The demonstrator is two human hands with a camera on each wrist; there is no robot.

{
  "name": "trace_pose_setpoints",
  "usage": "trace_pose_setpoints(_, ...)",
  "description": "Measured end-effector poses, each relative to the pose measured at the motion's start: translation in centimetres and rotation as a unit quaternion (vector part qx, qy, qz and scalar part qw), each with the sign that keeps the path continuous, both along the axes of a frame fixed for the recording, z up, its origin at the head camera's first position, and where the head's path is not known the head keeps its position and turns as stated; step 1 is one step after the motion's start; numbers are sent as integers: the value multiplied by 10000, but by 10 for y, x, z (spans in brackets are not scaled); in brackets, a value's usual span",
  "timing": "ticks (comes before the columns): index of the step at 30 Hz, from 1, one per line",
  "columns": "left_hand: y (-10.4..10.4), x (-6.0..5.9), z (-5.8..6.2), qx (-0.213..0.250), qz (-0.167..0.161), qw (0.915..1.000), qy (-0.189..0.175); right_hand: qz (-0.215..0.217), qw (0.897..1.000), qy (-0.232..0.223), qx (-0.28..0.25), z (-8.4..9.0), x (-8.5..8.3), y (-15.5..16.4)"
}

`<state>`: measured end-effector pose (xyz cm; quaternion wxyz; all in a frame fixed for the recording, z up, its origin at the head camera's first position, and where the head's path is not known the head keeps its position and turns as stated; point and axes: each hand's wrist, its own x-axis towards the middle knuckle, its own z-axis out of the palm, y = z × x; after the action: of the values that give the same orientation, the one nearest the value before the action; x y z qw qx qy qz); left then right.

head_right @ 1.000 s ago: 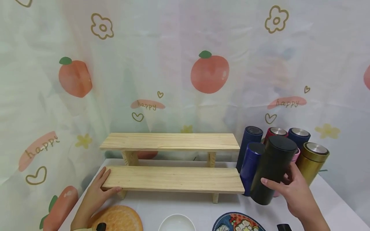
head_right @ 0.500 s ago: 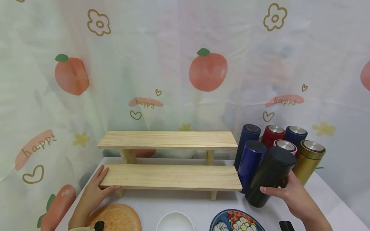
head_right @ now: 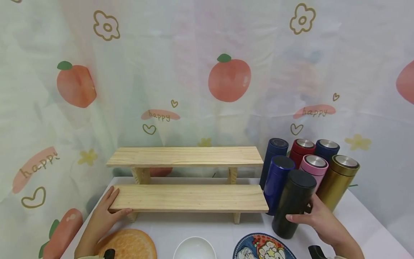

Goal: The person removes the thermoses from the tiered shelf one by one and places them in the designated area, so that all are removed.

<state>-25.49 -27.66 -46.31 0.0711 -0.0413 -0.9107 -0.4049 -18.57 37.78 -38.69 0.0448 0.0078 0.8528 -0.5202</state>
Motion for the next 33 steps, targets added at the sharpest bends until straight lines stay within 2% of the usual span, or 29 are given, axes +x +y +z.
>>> trace_pose_setpoints(13, 1, -1, 0, -5, 9, 10000, 32, 107, 9999, -39, -11, -2, 3, 1)
trace_pose_setpoints(27, -1, 2, 6, -219, -76, 9997, 14, 143, 9965, -352, 740, 7, 4, -1)
trace_pose_setpoints(30, 1, 2, 7, -443, -75, 9989, -126, 69, 9958, -258, 872, 15, 9, 1)
trace_pose_setpoints(33, 4, 4, 13, -851, -39, 9961, -238, -159, 9939, 185, 1073, 26, 15, 2)
